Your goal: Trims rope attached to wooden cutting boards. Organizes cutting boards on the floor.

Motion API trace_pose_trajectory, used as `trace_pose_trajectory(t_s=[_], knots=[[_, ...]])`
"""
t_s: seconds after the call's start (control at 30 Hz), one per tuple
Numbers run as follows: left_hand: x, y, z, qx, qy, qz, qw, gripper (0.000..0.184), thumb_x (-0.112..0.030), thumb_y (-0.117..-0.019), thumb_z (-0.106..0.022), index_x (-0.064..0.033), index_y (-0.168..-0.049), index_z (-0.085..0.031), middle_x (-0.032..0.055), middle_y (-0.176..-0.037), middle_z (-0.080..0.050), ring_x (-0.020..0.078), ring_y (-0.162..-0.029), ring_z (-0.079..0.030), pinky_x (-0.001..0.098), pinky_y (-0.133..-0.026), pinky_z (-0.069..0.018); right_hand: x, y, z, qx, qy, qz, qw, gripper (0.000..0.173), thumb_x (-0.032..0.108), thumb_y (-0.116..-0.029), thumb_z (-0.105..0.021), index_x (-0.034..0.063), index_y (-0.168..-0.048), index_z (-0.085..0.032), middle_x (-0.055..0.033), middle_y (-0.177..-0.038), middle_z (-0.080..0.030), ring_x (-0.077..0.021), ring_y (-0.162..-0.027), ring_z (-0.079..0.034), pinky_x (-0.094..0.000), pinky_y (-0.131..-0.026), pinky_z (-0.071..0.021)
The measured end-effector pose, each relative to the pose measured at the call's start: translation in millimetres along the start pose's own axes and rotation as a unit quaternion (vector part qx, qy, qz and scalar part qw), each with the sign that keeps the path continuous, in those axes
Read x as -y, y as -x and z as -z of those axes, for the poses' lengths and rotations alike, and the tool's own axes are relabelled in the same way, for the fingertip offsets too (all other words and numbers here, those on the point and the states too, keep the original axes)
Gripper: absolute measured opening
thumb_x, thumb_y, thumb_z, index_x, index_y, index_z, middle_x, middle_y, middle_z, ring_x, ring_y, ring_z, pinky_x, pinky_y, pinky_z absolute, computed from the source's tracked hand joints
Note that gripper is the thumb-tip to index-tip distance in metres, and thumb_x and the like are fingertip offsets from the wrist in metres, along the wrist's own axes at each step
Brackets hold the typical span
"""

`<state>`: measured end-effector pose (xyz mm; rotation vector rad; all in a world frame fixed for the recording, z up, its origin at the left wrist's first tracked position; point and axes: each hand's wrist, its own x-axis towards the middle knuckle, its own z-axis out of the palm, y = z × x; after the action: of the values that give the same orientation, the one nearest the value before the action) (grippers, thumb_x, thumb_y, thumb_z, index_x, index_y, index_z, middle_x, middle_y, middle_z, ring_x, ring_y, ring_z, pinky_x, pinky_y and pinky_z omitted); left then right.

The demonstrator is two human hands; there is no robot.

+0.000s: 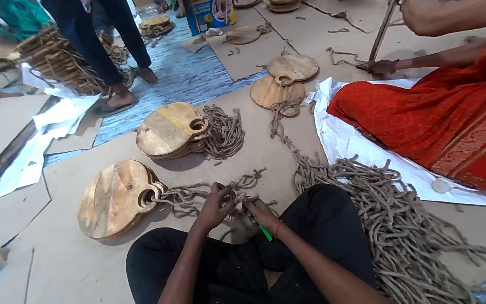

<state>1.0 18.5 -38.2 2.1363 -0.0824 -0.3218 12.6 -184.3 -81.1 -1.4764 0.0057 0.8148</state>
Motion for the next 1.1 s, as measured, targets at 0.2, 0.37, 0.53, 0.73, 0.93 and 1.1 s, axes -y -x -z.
trace_pose_trajectory(t_s=[0.2,0.37,0.53,0.73,0.93,1.1], knots=[[-19,3,-10,0.005,-0.224,-0.028,0.974,0.034,-0.038,-0.0972,-0.067,-0.0095,-0.115,-0.074,0.0073,-0.108,-0.074,0.0243,-0.101,-0.071,0.0491,-0.093,-0.0554,-3,-2,2,-0.029,0.010,-0.032,0.999,0.051,0.048,-0.1100,-0.038,0.0108,-0.079,-0.055,0.0030,-0.060,-0.046,-0.0081,-0.044,-0.042,-0.0246,-0.044,-0.0391],[-17,2,-9,-0.013,-0.213,-0.030,0.977,0.038,-0.036,-0.1044,-0.050,-0.0080,-0.112,-0.075,0.0093,-0.102,-0.073,0.0264,-0.096,-0.069,0.0489,-0.090,-0.0535,-1,-1,3,-0.016,0.006,-0.046,0.999,0.055,0.052,-0.1099,-0.033,0.0102,-0.085,-0.058,0.0027,-0.062,-0.050,-0.0082,-0.048,-0.046,-0.0244,-0.047,-0.0424],[-16,3,-10,-0.011,-0.198,-0.033,0.980,0.041,-0.037,-0.1044,-0.049,-0.0076,-0.111,-0.076,0.0093,-0.099,-0.073,0.0260,-0.094,-0.069,0.0494,-0.090,-0.0541,-5,-4,-1,-0.010,0.042,-0.047,0.998,0.058,0.055,-0.1094,-0.029,0.0100,-0.088,-0.060,0.0022,-0.065,-0.052,-0.0092,-0.052,-0.049,-0.0263,-0.051,-0.0442],[-17,1,-11,-0.004,-0.190,-0.035,0.981,0.040,-0.037,-0.1048,-0.049,-0.0067,-0.109,-0.075,0.0100,-0.096,-0.072,0.0256,-0.090,-0.069,0.0488,-0.088,-0.0542,-5,-4,-4,-0.025,0.029,-0.041,0.998,0.059,0.057,-0.1084,-0.031,0.0122,-0.080,-0.056,0.0033,-0.061,-0.048,-0.0085,-0.048,-0.044,-0.0260,-0.048,-0.0405],[-7,-2,-11,-0.028,0.123,0.019,0.992,0.058,-0.032,-0.0852,-0.078,-0.0060,-0.130,-0.054,0.0078,-0.119,-0.064,0.0154,-0.086,-0.066,0.0342,-0.071,-0.0581,8,11,-11,0.027,-0.091,-0.069,0.993,0.058,0.056,-0.1097,-0.023,0.0144,-0.080,-0.052,0.0043,-0.058,-0.042,-0.0070,-0.044,-0.039,-0.0224,-0.042,-0.0358],[-6,5,8,0.133,0.247,-0.013,0.960,0.072,-0.022,-0.0848,-0.074,-0.0071,-0.151,-0.048,0.0053,-0.151,-0.053,0.0140,-0.133,-0.053,0.0365,-0.110,-0.0460,9,27,-21,0.255,-0.224,-0.066,0.938,0.065,0.069,-0.1025,-0.017,0.0204,-0.073,-0.050,0.0080,-0.054,-0.043,-0.0016,-0.041,-0.039,-0.0163,-0.040,-0.0355]])
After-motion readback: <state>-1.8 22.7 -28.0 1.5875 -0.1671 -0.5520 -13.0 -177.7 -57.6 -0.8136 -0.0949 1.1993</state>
